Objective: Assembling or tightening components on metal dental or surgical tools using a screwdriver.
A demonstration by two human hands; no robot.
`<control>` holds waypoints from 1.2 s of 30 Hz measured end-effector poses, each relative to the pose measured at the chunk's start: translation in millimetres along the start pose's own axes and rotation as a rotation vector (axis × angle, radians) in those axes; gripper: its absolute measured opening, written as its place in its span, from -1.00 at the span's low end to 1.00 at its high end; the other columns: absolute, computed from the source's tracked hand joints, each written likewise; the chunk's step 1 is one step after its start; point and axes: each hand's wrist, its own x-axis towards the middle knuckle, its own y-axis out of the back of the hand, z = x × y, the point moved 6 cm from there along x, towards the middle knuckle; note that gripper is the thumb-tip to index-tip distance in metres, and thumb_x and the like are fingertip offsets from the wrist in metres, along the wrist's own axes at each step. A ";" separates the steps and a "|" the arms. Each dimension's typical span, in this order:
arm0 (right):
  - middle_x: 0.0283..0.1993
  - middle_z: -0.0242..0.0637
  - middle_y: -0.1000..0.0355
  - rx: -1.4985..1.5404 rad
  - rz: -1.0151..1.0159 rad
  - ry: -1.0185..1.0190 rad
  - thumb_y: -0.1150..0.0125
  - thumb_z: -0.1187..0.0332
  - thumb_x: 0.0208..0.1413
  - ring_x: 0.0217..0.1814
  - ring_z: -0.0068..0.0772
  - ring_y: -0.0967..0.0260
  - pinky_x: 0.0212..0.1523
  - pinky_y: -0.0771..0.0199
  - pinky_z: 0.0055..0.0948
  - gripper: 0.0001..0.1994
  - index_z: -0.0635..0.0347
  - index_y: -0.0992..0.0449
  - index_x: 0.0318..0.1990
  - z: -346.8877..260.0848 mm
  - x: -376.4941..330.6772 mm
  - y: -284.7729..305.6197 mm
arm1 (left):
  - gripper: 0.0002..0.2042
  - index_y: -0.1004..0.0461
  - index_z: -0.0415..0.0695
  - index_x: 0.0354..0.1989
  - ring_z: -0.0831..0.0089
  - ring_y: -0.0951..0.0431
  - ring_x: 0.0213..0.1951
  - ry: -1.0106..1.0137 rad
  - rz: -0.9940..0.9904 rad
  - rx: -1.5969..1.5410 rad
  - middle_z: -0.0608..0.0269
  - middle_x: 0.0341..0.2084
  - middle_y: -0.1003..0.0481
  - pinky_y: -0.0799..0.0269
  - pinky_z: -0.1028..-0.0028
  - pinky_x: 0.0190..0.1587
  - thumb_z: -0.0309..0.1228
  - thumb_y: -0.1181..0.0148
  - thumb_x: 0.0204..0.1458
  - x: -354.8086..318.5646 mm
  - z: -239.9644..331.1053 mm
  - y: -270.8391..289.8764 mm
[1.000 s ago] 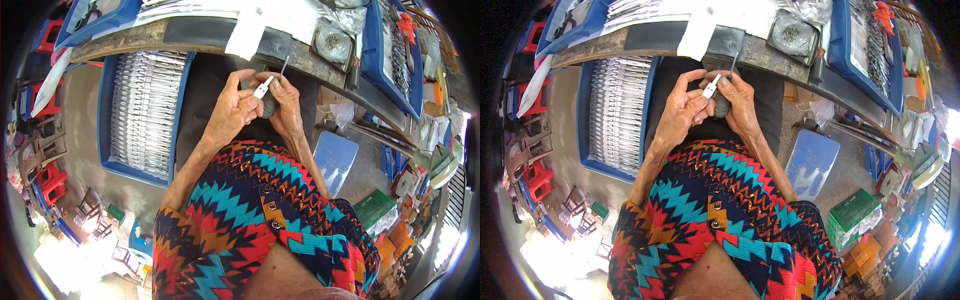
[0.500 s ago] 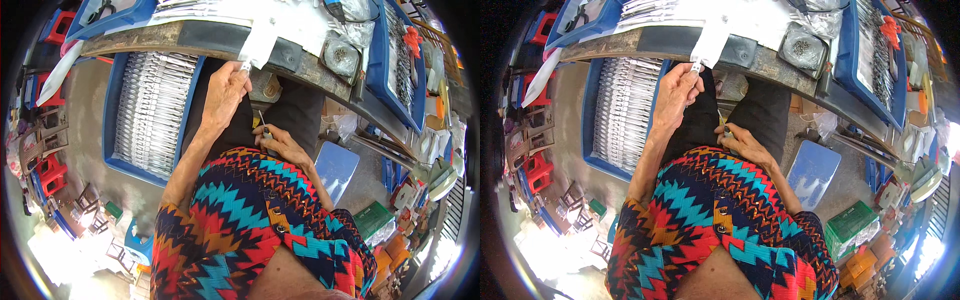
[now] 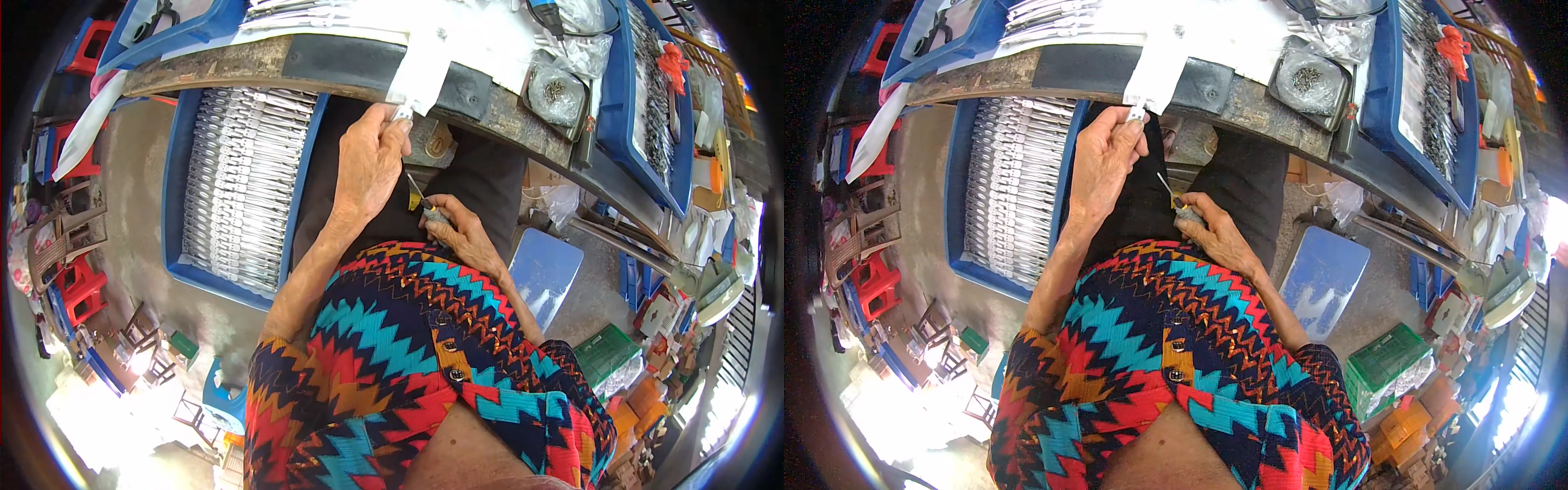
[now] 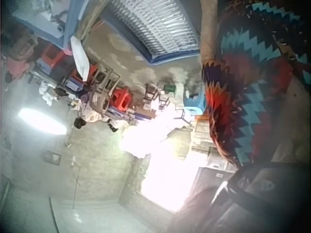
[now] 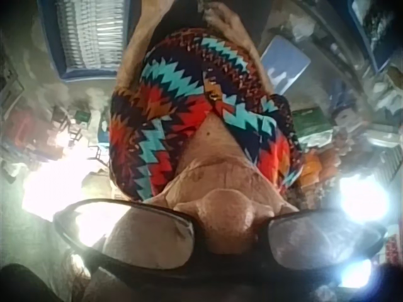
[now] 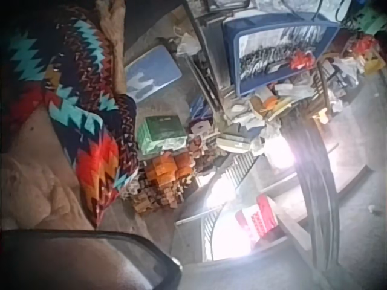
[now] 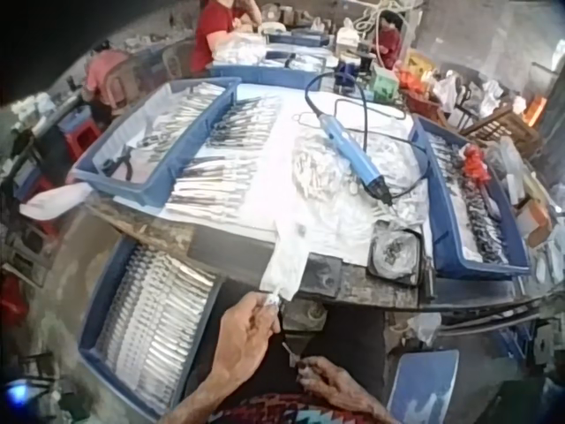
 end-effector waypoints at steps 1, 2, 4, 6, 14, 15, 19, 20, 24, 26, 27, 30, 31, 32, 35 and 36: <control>-0.39 -0.39 -0.28 0.005 -0.006 -0.006 -0.05 0.36 0.11 -0.39 -0.62 -0.23 -0.34 -0.31 -0.60 -0.66 0.22 -0.24 0.03 -1.1 0.8 -0.1 | -0.80 -0.38 -0.30 -0.22 0.77 -0.17 -0.66 -0.006 -0.011 -0.002 0.40 -0.66 -0.33 -0.02 0.74 -0.67 -0.41 0.05 0.11 0.8 1.4 -1.0; -0.39 -0.39 -0.28 0.009 -0.012 -0.013 -0.06 0.36 0.10 -0.39 -0.63 -0.23 -0.35 -0.31 -0.60 -0.66 0.21 -0.24 0.03 -1.4 1.3 -0.5 | -0.80 -0.39 -0.30 -0.22 0.77 -0.18 -0.66 -0.013 -0.023 -0.005 0.40 -0.67 -0.33 -0.03 0.74 -0.67 -0.41 0.04 0.11 1.7 2.0 -2.3; -0.40 -0.40 -0.28 0.006 -0.001 -0.023 -0.06 0.36 0.10 -0.40 -0.63 -0.23 -0.36 -0.31 -0.61 -0.67 0.21 -0.26 0.02 -1.0 1.8 -1.1 | -0.80 -0.39 -0.30 -0.23 0.77 -0.18 -0.66 -0.025 -0.003 0.006 0.40 -0.67 -0.33 -0.03 0.73 -0.67 -0.41 0.04 0.11 6.7 -1.5 -4.0; -0.41 -0.40 -0.28 0.003 0.011 -0.031 -0.06 0.37 0.10 -0.41 -0.64 -0.23 -0.37 -0.32 -0.61 -0.68 0.21 -0.27 0.01 -1.4 1.3 -1.1 | -0.80 -0.40 -0.31 -0.24 0.77 -0.18 -0.66 -0.039 0.017 0.019 0.40 -0.67 -0.33 -0.03 0.73 -0.67 -0.41 0.04 0.11 9.6 -1.1 -3.0; -0.37 -0.35 -0.38 0.185 0.121 0.021 -0.04 0.37 0.11 -0.47 -0.68 -0.22 -0.53 -0.28 -0.67 -0.67 0.27 -0.29 0.02 -27.4 -5.2 11.8 | -0.84 -0.43 -0.30 -0.32 0.70 -0.23 -0.65 -0.058 0.074 0.181 0.39 -0.71 -0.35 -0.15 0.62 -0.60 -0.46 0.04 0.08 9.8 6.3 -4.7; -0.38 -0.35 -0.38 0.153 0.162 0.068 -0.04 0.37 0.11 -0.48 -0.69 -0.21 -0.56 -0.25 -0.68 -0.68 0.29 -0.30 0.00 -43.7 -5.7 14.7 | -0.84 -0.43 -0.30 -0.32 0.70 -0.23 -0.65 -0.057 0.073 0.184 0.39 -0.71 -0.35 -0.15 0.62 -0.60 -0.46 0.04 0.08 9.4 5.4 -4.7; -0.35 -0.39 -0.38 0.060 0.275 0.168 -0.09 0.38 0.08 -0.46 -0.73 -0.19 -0.51 -0.23 -0.70 -0.69 0.27 -0.33 -0.02 -78.1 -1.8 23.1 | -0.84 -0.43 -0.30 -0.36 0.67 -0.25 -0.66 -0.061 0.106 0.218 0.36 -0.73 -0.36 -0.17 0.59 -0.59 -0.47 0.06 0.07 8.3 7.0 -5.1; -0.35 -0.39 -0.38 0.062 0.274 0.168 -0.09 0.38 0.08 -0.46 -0.73 -0.19 -0.51 -0.23 -0.70 -0.69 0.27 -0.33 -0.02 -83.7 0.9 22.6 | -0.84 -0.42 -0.31 -0.36 0.65 -0.26 -0.66 -0.066 0.113 0.236 0.34 -0.74 -0.35 -0.17 0.58 -0.59 -0.47 0.06 0.07 8.0 8.0 -5.1; -0.23 -0.37 -0.38 -0.027 0.334 0.236 -0.13 0.42 0.04 -0.39 -0.67 -0.26 -0.36 -0.30 -0.64 -0.74 0.28 -0.40 -0.10 -100.5 12.5 26.2 | -0.84 -0.41 -0.31 -0.37 0.61 -0.28 -0.67 -0.115 0.120 0.280 0.30 -0.75 -0.35 -0.19 0.55 -0.59 -0.47 0.07 0.06 7.8 14.1 -6.1; -0.22 -0.29 -0.40 -0.213 0.317 0.367 -0.12 0.46 0.02 -0.27 -0.57 -0.32 -0.23 -0.33 -0.57 -0.74 0.31 -0.40 -0.10 -110.0 14.0 23.0 | -0.83 -0.41 -0.31 -0.37 0.57 -0.30 -0.67 -0.110 0.128 0.299 0.27 -0.75 -0.35 -0.21 0.51 -0.59 -0.47 0.08 0.06 6.7 15.0 -5.4; -0.22 -0.29 -0.40 -0.211 0.316 0.364 -0.12 0.46 0.02 -0.27 -0.57 -0.32 -0.23 -0.33 -0.57 -0.74 0.31 -0.40 -0.10 -110.6 14.2 23.1 | -0.83 -0.41 -0.31 -0.37 0.57 -0.30 -0.67 -0.107 0.128 0.300 0.27 -0.75 -0.35 -0.21 0.51 -0.59 -0.47 0.08 0.06 6.6 14.1 -5.6; -0.22 -0.24 -0.41 -0.207 0.303 0.329 -0.11 0.49 0.00 -0.17 -0.51 -0.33 -0.13 -0.30 -0.53 -0.74 0.33 -0.39 -0.11 -109.0 16.7 24.5 | -0.84 -0.41 -0.31 -0.38 0.53 -0.32 -0.68 -0.150 0.139 0.337 0.25 -0.75 -0.36 -0.22 0.50 -0.59 -0.47 0.08 0.06 7.9 11.3 -7.2; -0.22 -0.25 -0.41 -0.205 0.297 0.311 -0.10 0.49 0.00 -0.18 -0.52 -0.33 -0.13 -0.31 -0.53 -0.74 0.34 -0.40 -0.12 -108.8 17.7 25.0 | -0.84 -0.40 -0.31 -0.38 0.51 -0.33 -0.68 -0.164 0.156 0.352 0.23 -0.75 -0.36 -0.23 0.49 -0.59 -0.47 0.08 0.06 7.7 11.8 -6.7; -0.23 -0.25 -0.41 -0.203 0.290 0.293 -0.09 0.49 0.00 -0.19 -0.52 -0.33 -0.14 -0.31 -0.54 -0.75 0.34 -0.40 -0.12 -108.6 18.5 25.7 | -0.84 -0.40 -0.31 -0.38 0.49 -0.35 -0.68 -0.178 0.172 0.367 0.22 -0.75 -0.37 -0.24 0.48 -0.58 -0.47 0.08 0.05 7.6 12.4 -6.3; -0.23 -0.26 -0.42 -0.216 0.276 0.302 -0.09 0.50 0.00 -0.18 -0.53 -0.32 -0.14 -0.31 -0.53 -0.75 0.35 -0.40 -0.13 -112.3 19.1 26.2 | -0.84 -0.41 -0.31 -0.38 0.47 -0.37 -0.67 -0.234 0.203 0.409 0.20 -0.74 -0.37 -0.26 0.48 -0.58 -0.47 0.08 0.05 7.3 11.4 -6.2; -0.23 -0.26 -0.42 -0.216 0.276 0.301 -0.09 0.50 0.00 -0.18 -0.53 -0.32 -0.14 -0.31 -0.53 -0.75 0.35 -0.40 -0.13 -114.7 18.9 26.5 | -0.84 -0.41 -0.31 -0.38 0.47 -0.37 -0.67 -0.233 0.203 0.408 0.20 -0.74 -0.37 -0.26 0.48 -0.58 -0.47 0.08 0.05 7.4 9.7 -6.1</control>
